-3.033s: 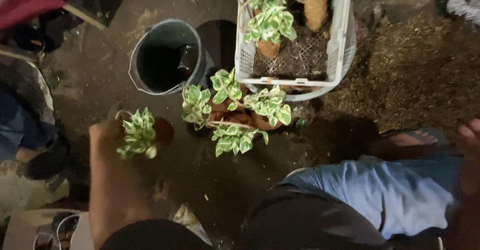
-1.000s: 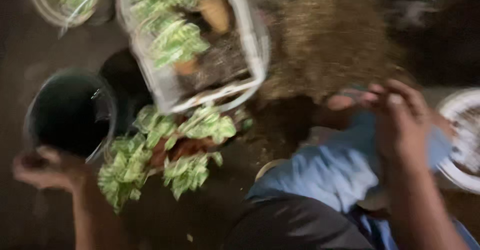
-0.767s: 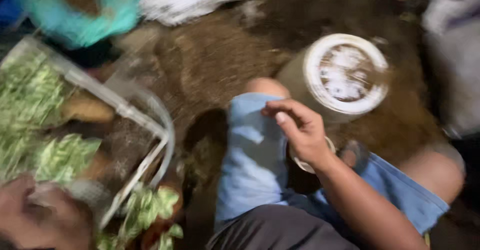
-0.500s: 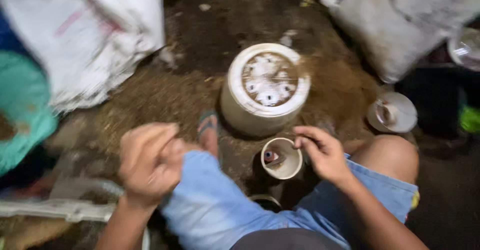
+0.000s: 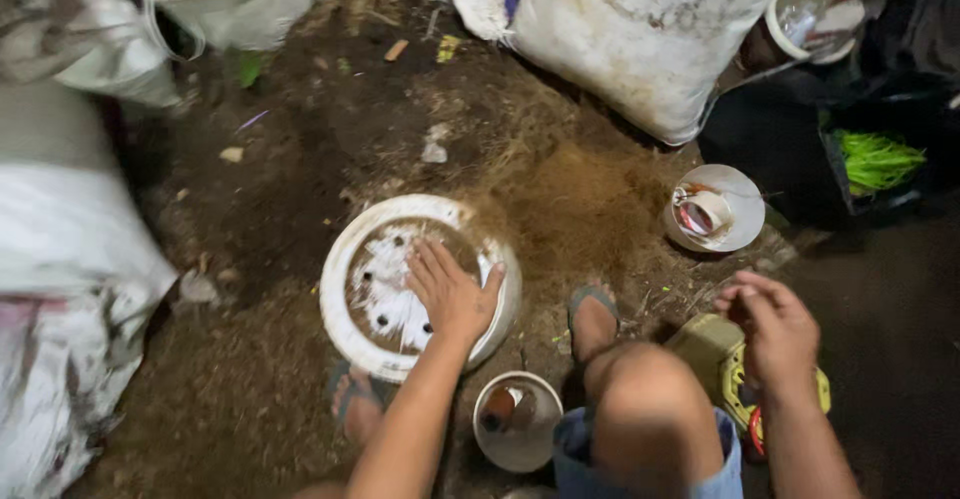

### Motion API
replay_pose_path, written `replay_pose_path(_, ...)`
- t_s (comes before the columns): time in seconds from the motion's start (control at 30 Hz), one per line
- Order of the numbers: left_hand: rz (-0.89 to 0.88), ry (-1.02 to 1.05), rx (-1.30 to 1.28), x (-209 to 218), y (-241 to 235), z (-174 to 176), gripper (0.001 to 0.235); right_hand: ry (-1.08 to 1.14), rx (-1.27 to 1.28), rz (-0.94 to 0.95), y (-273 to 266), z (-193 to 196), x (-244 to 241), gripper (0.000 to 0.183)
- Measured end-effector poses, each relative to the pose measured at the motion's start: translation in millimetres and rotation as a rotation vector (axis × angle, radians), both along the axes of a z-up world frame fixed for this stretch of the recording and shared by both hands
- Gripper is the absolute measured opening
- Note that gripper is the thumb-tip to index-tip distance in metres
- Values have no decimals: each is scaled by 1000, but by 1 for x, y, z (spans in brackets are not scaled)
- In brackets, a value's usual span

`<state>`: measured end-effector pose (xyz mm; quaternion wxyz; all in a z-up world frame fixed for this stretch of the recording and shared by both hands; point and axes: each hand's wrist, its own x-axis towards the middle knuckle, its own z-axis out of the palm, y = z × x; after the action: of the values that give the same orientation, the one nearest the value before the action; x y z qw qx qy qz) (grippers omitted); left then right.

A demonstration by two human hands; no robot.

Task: The person uses red-handled shears to trim a small potted plant placed on a white bucket. After trimming, the person removes the plant and handles loose coconut coir, spreading it over the bucket lid.

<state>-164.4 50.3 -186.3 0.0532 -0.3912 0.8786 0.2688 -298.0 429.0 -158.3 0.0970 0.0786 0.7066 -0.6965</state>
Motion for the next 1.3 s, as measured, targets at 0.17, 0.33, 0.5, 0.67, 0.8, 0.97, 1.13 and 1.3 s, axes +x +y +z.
replay_pose_path(0.17,-149,175,-209,-52,5,-25,91,-20,227,159,-32,-113,-47,26)
replay_pose_path(0.33,-385,144,-296,-101,-2,-32,71,208,651,443,-120,-182,-117,46)
replay_pose_path(0.5,-634,118,-84,-151,12,-19,61,506,944,534,-198,-184,-199,70)
replay_pose_path(0.67,-667,106,-64,-153,12,6,65,66,1185,881,-233,-160,-219,106)
replay_pose_path(0.8,-691,-73,35,-133,5,17,66,167,1090,904,-239,-151,-215,67)
replay_pose_path(0.97,-620,168,89,-123,2,29,63,225,459,833,-204,-125,-230,49)
replay_pose_path(1.13,-466,190,152,-130,4,57,72,-37,66,647,-190,-33,-246,47)
replay_pose_path(1.3,-683,358,-178,-148,22,57,111,-327,-105,624,-225,22,-207,44)
